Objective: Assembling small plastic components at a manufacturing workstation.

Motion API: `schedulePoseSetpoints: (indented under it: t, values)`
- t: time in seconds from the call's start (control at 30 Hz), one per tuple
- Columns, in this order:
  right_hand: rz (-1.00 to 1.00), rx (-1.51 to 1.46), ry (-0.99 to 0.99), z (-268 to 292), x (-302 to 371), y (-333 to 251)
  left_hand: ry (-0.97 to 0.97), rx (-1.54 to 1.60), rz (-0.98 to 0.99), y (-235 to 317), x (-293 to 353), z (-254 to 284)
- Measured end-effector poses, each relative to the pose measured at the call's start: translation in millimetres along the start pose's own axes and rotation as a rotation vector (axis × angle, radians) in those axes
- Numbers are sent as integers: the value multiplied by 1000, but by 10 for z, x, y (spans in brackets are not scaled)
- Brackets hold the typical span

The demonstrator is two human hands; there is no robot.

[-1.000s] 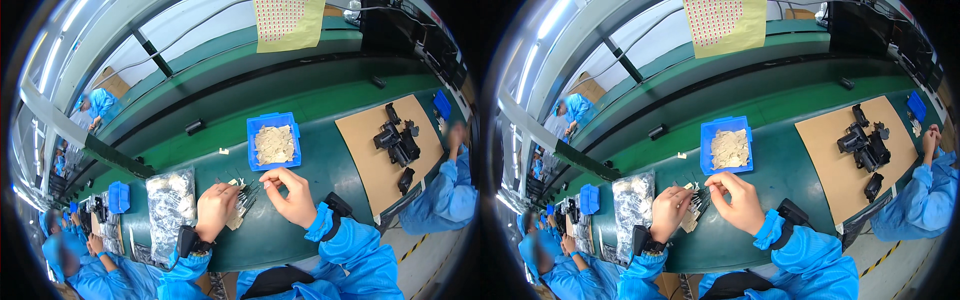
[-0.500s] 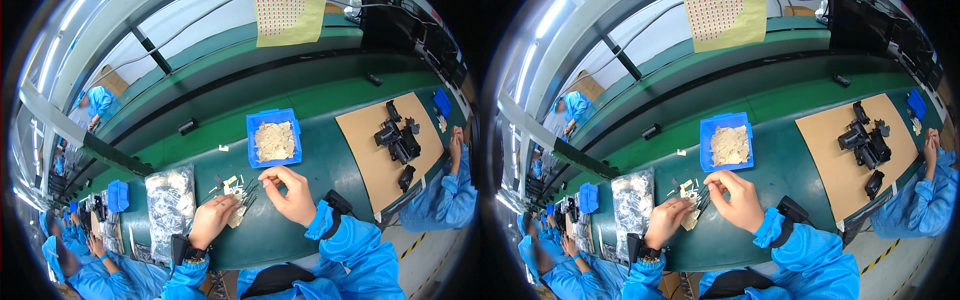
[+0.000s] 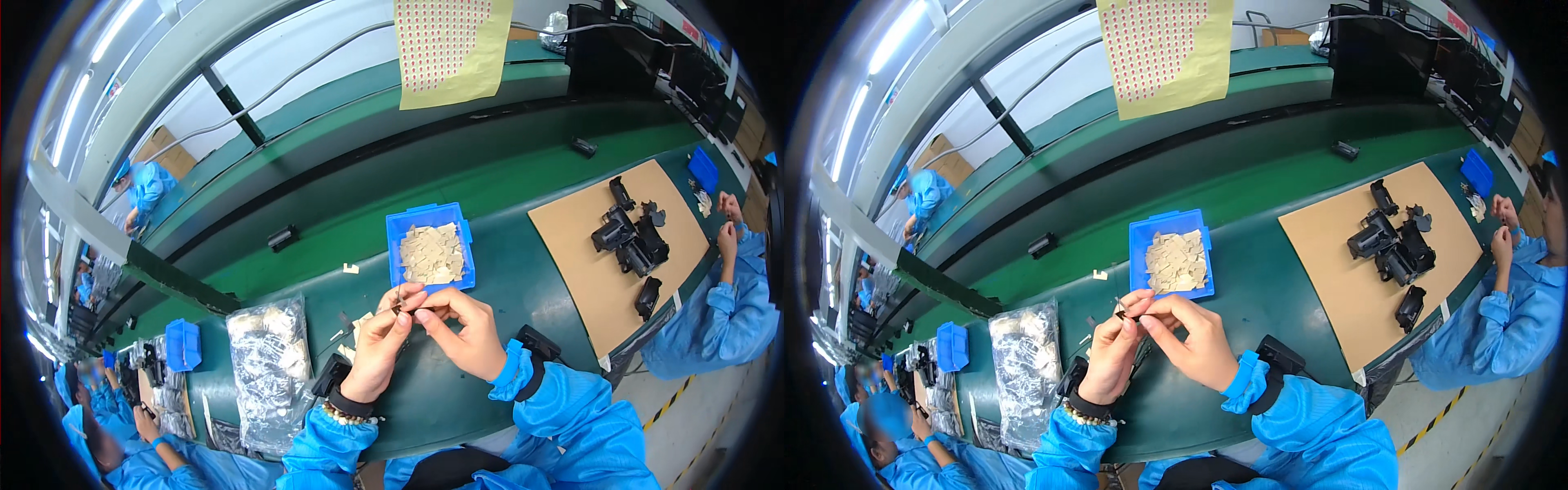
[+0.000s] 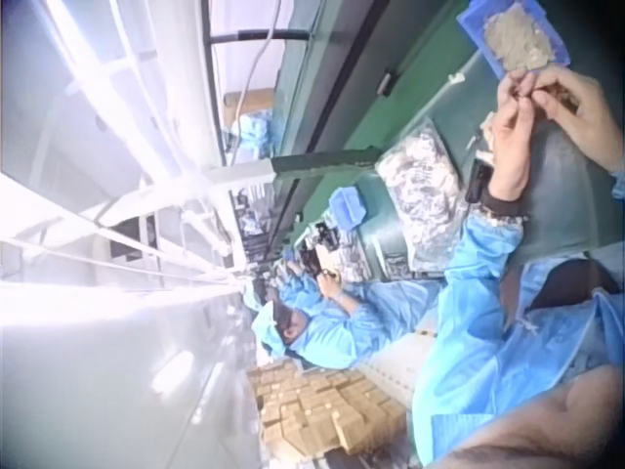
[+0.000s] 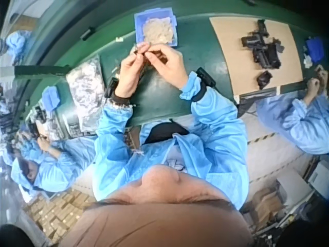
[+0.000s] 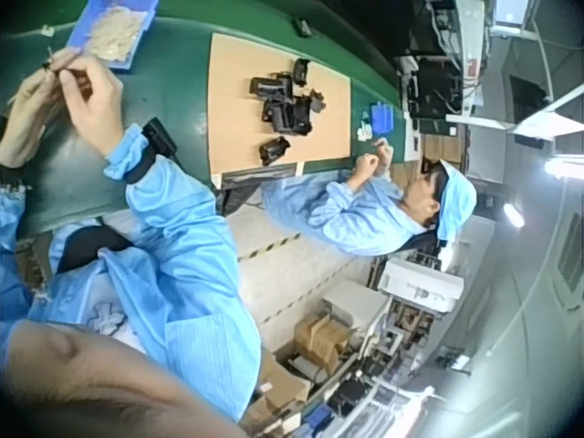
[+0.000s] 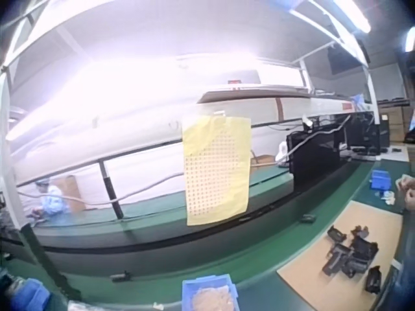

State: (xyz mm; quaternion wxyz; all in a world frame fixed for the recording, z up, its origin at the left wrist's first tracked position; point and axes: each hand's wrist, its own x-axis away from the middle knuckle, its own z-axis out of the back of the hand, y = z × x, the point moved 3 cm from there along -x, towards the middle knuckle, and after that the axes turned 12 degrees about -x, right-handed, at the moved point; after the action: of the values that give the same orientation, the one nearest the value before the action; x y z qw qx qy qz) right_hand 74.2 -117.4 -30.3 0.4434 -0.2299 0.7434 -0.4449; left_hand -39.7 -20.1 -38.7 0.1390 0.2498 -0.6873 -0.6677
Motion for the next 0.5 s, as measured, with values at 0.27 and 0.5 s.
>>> schedulePoseSetpoints:
  t: [0.27, 0.5]
  values:
    - [105, 246, -40, 38, -27, -89, 399, -620, -356, 209, 2, 158]
    - [-395, -507, -175, 11, -24, -9, 361, -724, -614, 306, 43, 151]
